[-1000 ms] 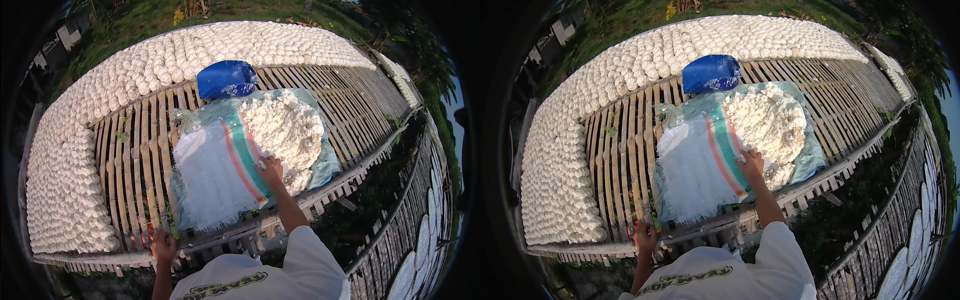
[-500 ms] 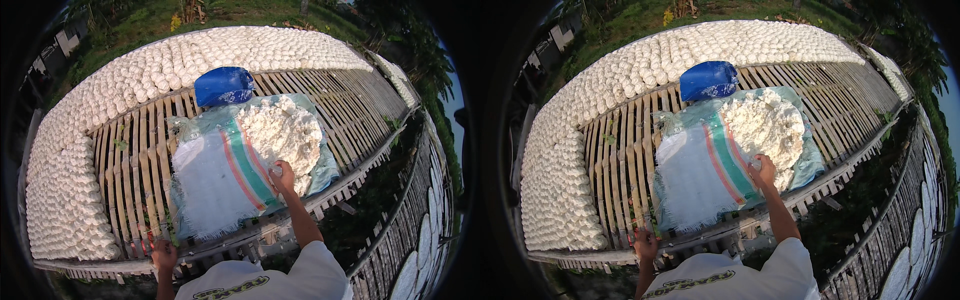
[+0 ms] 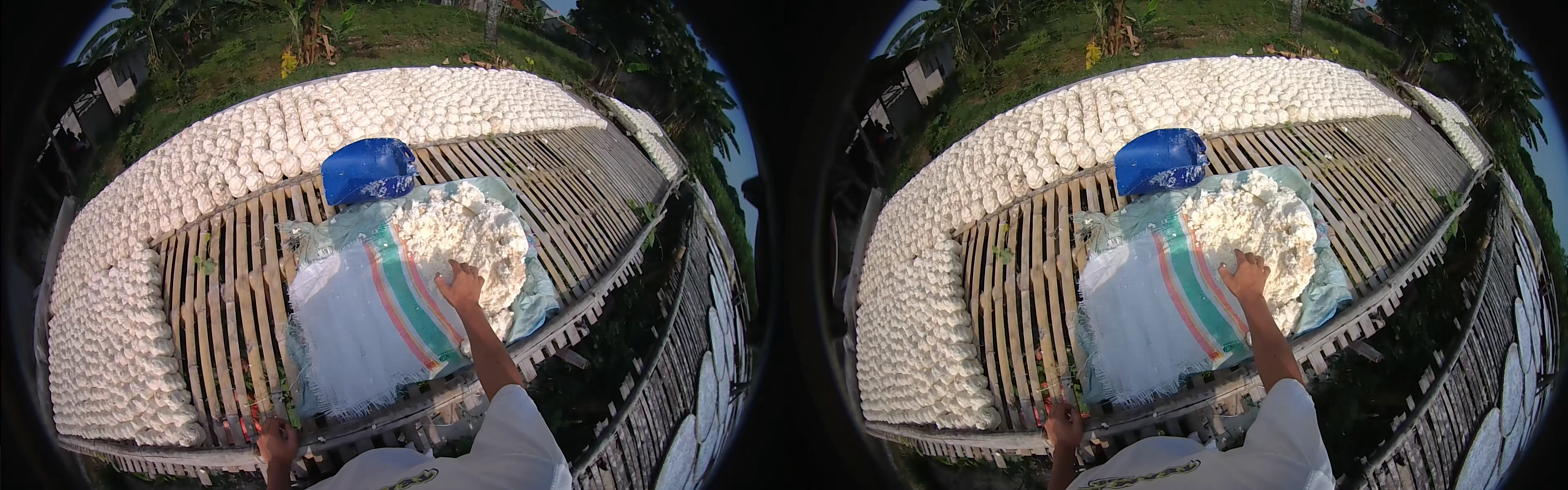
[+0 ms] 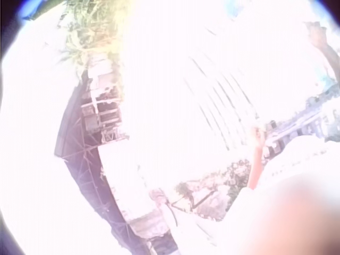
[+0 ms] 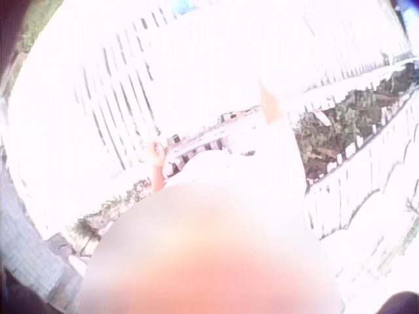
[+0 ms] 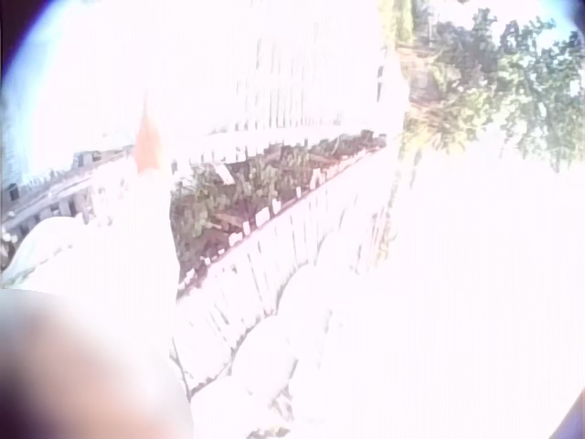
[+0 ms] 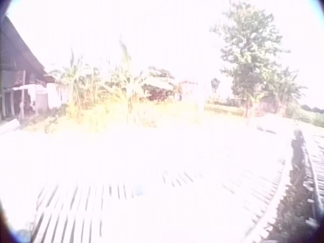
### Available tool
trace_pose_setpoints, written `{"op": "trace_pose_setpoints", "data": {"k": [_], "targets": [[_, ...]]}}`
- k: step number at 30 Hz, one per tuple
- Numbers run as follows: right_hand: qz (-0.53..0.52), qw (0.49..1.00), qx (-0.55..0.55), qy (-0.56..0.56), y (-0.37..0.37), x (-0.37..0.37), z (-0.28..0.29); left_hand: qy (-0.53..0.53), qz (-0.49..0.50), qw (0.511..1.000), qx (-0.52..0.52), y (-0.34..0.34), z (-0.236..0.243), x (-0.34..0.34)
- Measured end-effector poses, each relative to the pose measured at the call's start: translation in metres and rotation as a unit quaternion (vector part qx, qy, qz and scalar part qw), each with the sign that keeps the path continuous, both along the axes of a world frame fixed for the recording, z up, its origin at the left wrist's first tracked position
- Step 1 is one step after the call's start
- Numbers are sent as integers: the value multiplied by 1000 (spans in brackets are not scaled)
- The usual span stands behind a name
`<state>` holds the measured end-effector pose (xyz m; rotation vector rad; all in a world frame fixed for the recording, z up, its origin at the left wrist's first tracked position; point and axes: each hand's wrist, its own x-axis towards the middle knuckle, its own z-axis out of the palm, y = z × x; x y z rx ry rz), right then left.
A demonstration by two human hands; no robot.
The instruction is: The person repeatedly scoops white dough from a sack, rolls it into a ball with both hands, and places it on a bamboo drying rack. The process is repeated continuously, filling the rack with uniformly shaped dough balls.
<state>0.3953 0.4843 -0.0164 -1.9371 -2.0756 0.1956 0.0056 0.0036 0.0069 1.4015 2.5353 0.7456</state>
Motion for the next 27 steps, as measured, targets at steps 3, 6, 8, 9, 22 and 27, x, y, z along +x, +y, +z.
{"op": "trace_pose_setpoints", "data": {"k": [3,6,8,9,22,27], "targets": [[39,996,31,-77,17,-19,-22,16,2,1000,-14,1,1,0],[64,982,-71,-162,14,-30,-48,3,9,1000,-29,3,2,0],[78,972,-109,-191,12,-32,-55,14,-3,1000,-12,4,5,1],[81,974,-68,-200,13,-31,-55,20,8,1000,-22,5,7,2],[13,980,-18,196,-10,6,-22,-22,-19,1000,2,-1,-2,-3],[81,994,72,-28,-23,-30,-38,-28,-12,999,-16,0,4,0]]}}
